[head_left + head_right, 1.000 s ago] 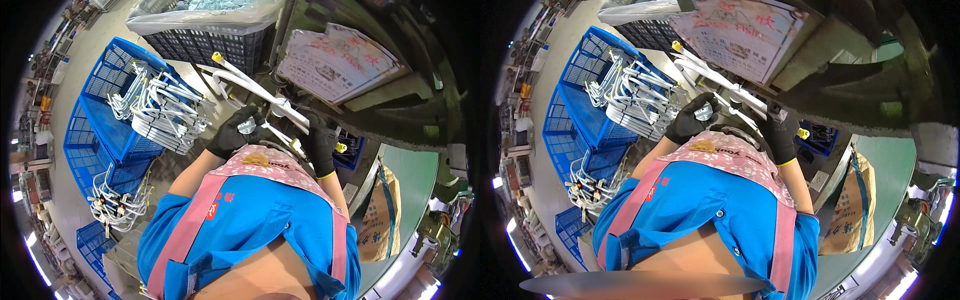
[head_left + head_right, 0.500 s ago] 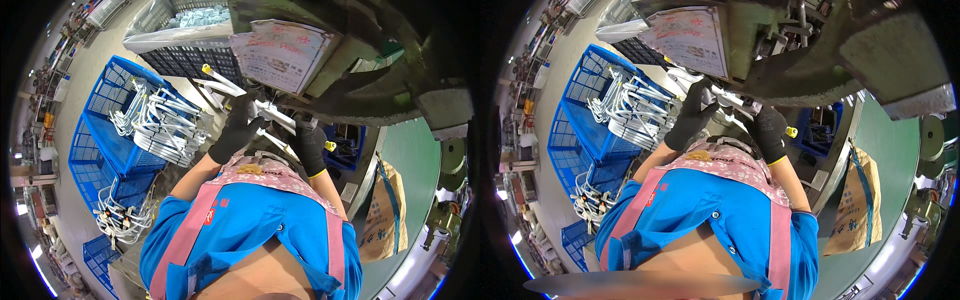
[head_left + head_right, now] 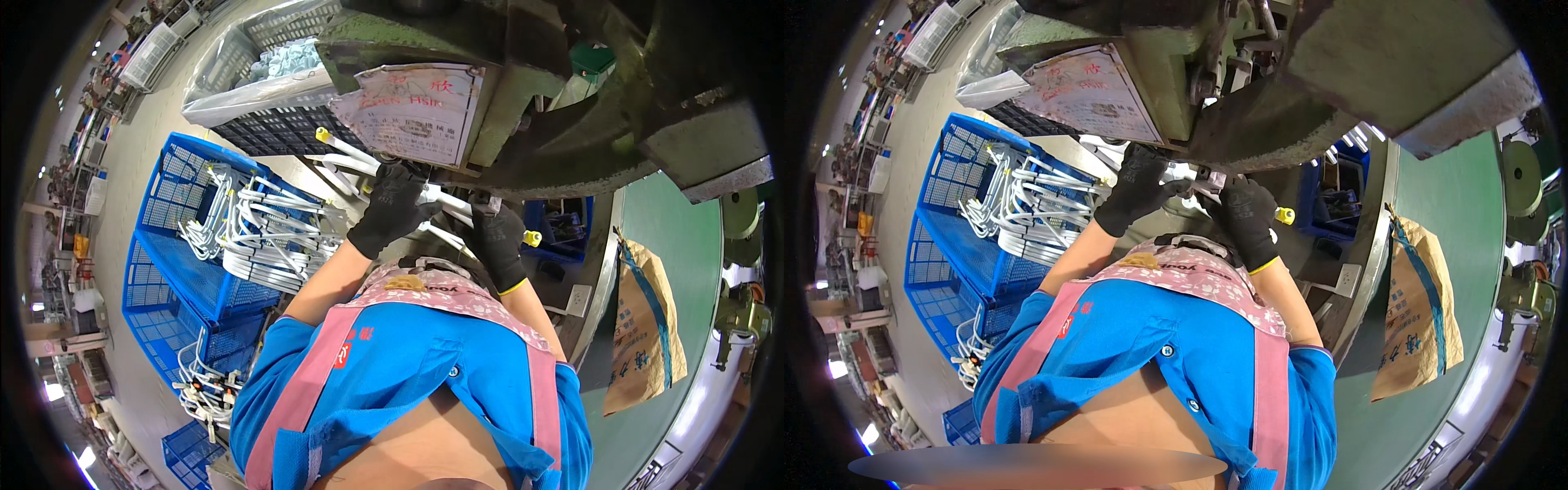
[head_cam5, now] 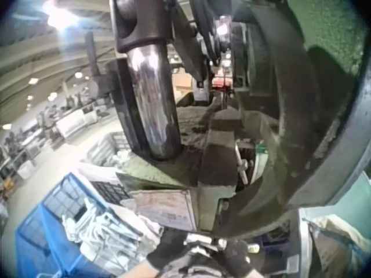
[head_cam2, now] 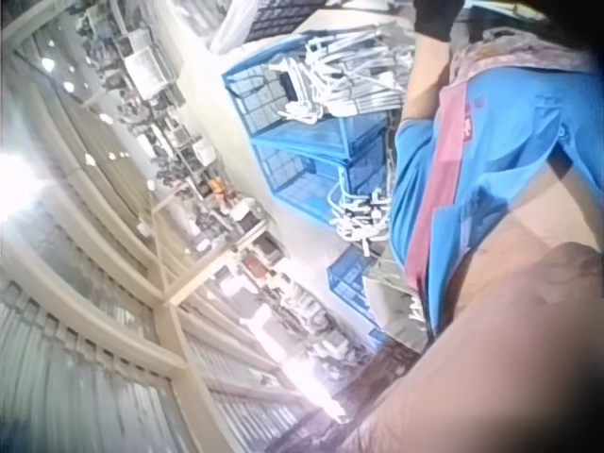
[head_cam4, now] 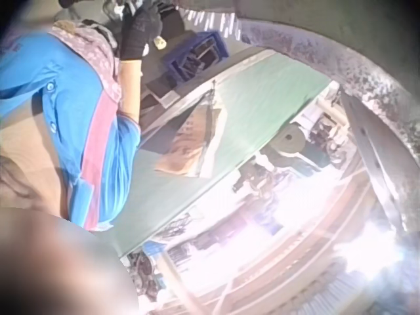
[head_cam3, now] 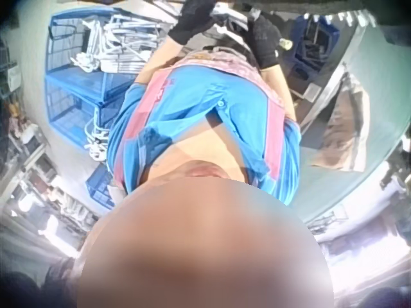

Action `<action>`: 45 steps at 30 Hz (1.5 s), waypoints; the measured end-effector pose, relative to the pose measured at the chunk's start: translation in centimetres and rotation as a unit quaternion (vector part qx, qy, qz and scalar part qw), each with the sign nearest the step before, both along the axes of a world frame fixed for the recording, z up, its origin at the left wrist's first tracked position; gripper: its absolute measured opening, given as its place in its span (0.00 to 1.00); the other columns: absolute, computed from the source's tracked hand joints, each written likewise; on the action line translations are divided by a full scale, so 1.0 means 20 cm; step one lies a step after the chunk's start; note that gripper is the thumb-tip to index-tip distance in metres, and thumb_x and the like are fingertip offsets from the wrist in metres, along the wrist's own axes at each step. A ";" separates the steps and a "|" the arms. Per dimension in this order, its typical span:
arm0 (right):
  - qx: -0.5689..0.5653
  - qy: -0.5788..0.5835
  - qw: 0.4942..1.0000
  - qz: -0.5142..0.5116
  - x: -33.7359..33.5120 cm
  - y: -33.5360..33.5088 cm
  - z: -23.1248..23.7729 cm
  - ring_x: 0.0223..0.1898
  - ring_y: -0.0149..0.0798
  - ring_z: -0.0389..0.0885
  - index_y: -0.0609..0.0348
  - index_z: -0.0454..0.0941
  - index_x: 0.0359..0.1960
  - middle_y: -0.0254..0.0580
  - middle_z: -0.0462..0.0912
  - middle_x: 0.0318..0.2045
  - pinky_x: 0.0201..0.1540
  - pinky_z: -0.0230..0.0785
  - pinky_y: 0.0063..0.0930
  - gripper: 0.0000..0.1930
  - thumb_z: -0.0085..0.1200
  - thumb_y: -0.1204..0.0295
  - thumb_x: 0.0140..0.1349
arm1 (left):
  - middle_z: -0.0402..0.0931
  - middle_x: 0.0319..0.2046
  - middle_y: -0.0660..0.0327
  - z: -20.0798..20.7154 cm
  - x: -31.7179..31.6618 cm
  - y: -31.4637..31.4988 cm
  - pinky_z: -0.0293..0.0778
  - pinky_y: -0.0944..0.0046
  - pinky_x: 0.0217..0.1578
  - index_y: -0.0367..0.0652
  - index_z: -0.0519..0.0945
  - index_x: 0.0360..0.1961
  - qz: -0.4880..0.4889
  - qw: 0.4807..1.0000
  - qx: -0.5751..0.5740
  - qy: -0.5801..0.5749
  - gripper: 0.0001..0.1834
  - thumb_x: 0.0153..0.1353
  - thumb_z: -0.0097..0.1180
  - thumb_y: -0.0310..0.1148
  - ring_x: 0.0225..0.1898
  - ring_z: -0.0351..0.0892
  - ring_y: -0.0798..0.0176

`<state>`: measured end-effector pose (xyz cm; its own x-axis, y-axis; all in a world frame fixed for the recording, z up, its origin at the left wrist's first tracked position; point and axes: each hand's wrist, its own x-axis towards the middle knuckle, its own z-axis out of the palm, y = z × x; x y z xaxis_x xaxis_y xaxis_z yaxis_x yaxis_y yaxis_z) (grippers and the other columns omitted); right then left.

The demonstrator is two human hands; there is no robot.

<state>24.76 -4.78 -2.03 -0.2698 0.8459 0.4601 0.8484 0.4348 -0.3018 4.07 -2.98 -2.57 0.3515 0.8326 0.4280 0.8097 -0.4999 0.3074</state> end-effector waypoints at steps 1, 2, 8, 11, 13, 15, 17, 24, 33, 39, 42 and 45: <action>0.006 0.013 1.000 0.001 0.00 0.00 0.00 0.24 0.45 0.80 0.46 0.81 0.32 0.39 0.80 0.23 0.24 0.70 0.37 0.15 0.66 0.54 0.45 | 0.75 0.45 0.53 0.00 -0.01 0.01 0.60 0.47 0.55 0.42 0.75 0.50 -0.010 1.000 -0.005 -0.011 0.33 0.46 0.66 0.48 0.51 0.70 0.47; -0.006 0.019 1.000 -0.007 0.00 -0.01 0.01 0.24 0.45 0.80 0.45 0.82 0.30 0.39 0.80 0.22 0.25 0.70 0.37 0.14 0.66 0.54 0.45 | 0.75 0.48 0.52 -0.01 -0.03 0.01 0.60 0.47 0.56 0.41 0.74 0.51 -0.015 1.000 -0.022 0.008 0.35 0.44 0.66 0.50 0.53 0.69 0.46; -0.032 -0.021 0.999 -0.017 0.00 -0.05 -0.03 0.29 0.50 0.79 0.49 0.75 0.41 0.47 0.78 0.35 0.26 0.71 0.40 0.24 0.68 0.60 0.42 | 0.76 0.40 0.53 -0.03 -0.41 0.16 0.64 0.49 0.50 0.43 0.77 0.44 -0.015 0.999 0.047 0.021 0.28 0.39 0.67 0.41 0.45 0.73 0.49; 0.015 -0.047 0.999 -0.019 0.00 -0.02 -0.08 0.39 0.53 0.78 0.47 0.73 0.46 0.48 0.77 0.43 0.34 0.72 0.43 0.28 0.68 0.62 0.40 | 0.77 0.30 0.57 -0.09 -0.53 0.24 0.66 0.50 0.43 0.45 0.79 0.36 -0.020 0.986 0.150 0.063 0.16 0.42 0.62 0.34 0.35 0.75 0.51; 0.017 -0.072 0.995 -0.063 -0.01 0.00 -0.13 0.41 0.54 0.78 0.47 0.74 0.46 0.46 0.77 0.44 0.39 0.71 0.45 0.29 0.69 0.61 0.39 | 0.75 0.22 0.60 -0.13 -0.56 0.28 0.66 0.50 0.36 0.48 0.79 0.29 -0.030 0.976 0.190 0.098 0.09 0.43 0.59 0.32 0.30 0.76 0.53; 0.057 -0.057 0.995 -0.062 0.00 0.01 -0.17 0.42 0.53 0.78 0.47 0.74 0.46 0.45 0.78 0.43 0.40 0.71 0.46 0.28 0.70 0.60 0.39 | 0.75 0.22 0.59 -0.16 -0.57 0.30 0.66 0.49 0.36 0.49 0.80 0.29 -0.033 0.992 0.090 0.087 0.08 0.44 0.59 0.35 0.30 0.76 0.52; 0.088 -0.079 0.991 -0.068 0.01 0.01 -0.21 0.40 0.51 0.78 0.45 0.76 0.43 0.43 0.79 0.40 0.38 0.70 0.44 0.26 0.69 0.57 0.40 | 0.77 0.31 0.53 -0.17 -0.57 0.31 0.69 0.49 0.39 0.44 0.80 0.36 -0.050 0.995 0.062 0.059 0.14 0.45 0.59 0.34 0.37 0.76 0.49; 0.057 -0.132 0.980 -0.140 0.00 -0.01 -0.26 0.43 0.50 0.77 0.38 0.77 0.42 0.38 0.78 0.41 0.38 0.68 0.48 0.28 0.69 0.50 0.36 | 0.74 0.26 0.58 -0.17 -0.57 0.32 0.66 0.53 0.34 0.46 0.77 0.34 -0.066 0.987 0.132 0.062 0.12 0.46 0.60 0.31 0.31 0.75 0.53; -0.034 -0.049 0.992 -0.110 -0.06 -0.01 -0.11 0.40 0.45 0.81 0.46 0.77 0.43 0.37 0.81 0.38 0.39 0.73 0.36 0.25 0.68 0.60 0.39 | 0.76 0.22 0.57 -0.10 -0.54 0.34 0.69 0.52 0.31 0.47 0.81 0.32 -0.053 0.992 0.022 0.116 0.09 0.48 0.58 0.35 0.29 0.78 0.53; -0.017 -0.073 0.988 -0.138 -0.09 -0.03 -0.06 0.31 0.45 0.81 0.46 0.80 0.32 0.36 0.82 0.29 0.32 0.72 0.36 0.17 0.67 0.61 0.37 | 0.76 0.22 0.57 -0.12 -0.53 0.35 0.69 0.52 0.32 0.47 0.81 0.32 -0.040 0.992 0.044 0.113 0.09 0.47 0.58 0.34 0.29 0.78 0.52; 0.008 -0.066 0.992 -0.110 -0.09 -0.01 -0.05 0.31 0.45 0.81 0.47 0.80 0.31 0.36 0.81 0.29 0.32 0.72 0.37 0.17 0.67 0.60 0.37 | 0.75 0.22 0.58 -0.15 -0.54 0.34 0.68 0.53 0.32 0.46 0.80 0.32 -0.053 0.991 0.103 0.068 0.09 0.46 0.59 0.30 0.30 0.77 0.53; -0.037 -0.108 0.985 -0.130 -0.08 -0.01 -0.04 0.30 0.46 0.81 0.48 0.78 0.29 0.37 0.81 0.28 0.31 0.71 0.37 0.16 0.67 0.60 0.37 | 0.75 0.22 0.60 -0.18 -0.54 0.34 0.68 0.53 0.32 0.47 0.79 0.32 -0.048 0.984 0.159 0.057 0.10 0.46 0.59 0.30 0.30 0.77 0.54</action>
